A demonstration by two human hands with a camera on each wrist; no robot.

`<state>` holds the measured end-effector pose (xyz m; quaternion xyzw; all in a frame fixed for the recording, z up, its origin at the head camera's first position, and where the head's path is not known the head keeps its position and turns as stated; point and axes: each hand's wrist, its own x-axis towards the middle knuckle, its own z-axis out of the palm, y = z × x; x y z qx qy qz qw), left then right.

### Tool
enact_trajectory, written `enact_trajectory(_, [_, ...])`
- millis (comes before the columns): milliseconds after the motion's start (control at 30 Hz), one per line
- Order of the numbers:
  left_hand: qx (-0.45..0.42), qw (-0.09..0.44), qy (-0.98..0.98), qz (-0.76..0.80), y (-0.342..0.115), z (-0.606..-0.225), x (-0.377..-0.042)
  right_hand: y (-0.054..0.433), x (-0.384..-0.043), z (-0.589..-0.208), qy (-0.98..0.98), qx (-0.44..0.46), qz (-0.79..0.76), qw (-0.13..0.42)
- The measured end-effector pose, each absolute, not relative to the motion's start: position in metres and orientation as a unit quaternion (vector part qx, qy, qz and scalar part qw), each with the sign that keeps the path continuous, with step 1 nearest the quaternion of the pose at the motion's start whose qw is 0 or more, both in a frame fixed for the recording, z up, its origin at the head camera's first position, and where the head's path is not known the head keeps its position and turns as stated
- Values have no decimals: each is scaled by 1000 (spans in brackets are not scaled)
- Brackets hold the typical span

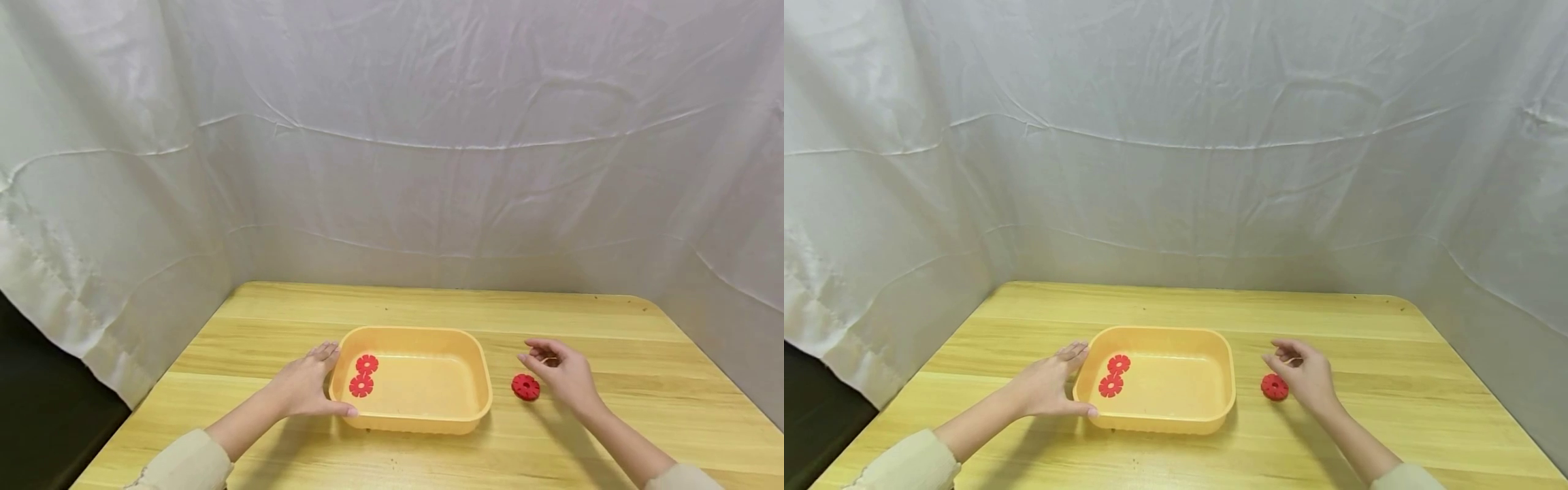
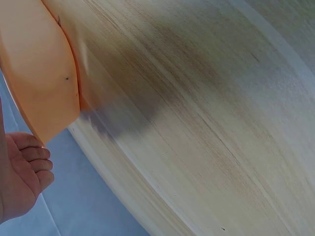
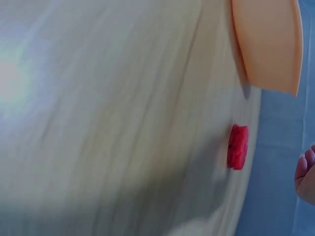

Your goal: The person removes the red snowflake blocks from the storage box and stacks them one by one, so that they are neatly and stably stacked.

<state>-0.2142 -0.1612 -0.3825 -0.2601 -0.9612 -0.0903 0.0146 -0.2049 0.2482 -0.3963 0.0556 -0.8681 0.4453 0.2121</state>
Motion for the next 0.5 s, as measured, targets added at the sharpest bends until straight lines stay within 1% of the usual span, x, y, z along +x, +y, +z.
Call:
enact_trajectory(267, [-258, 10, -962, -90, -161, -382, -214, 230, -208, -394, -849, 66, 486, 196])
enact_trajectory(500, [-259, 9, -962, -91, -162, -382, -215, 217, -210, -393, -840, 73, 501, 193])
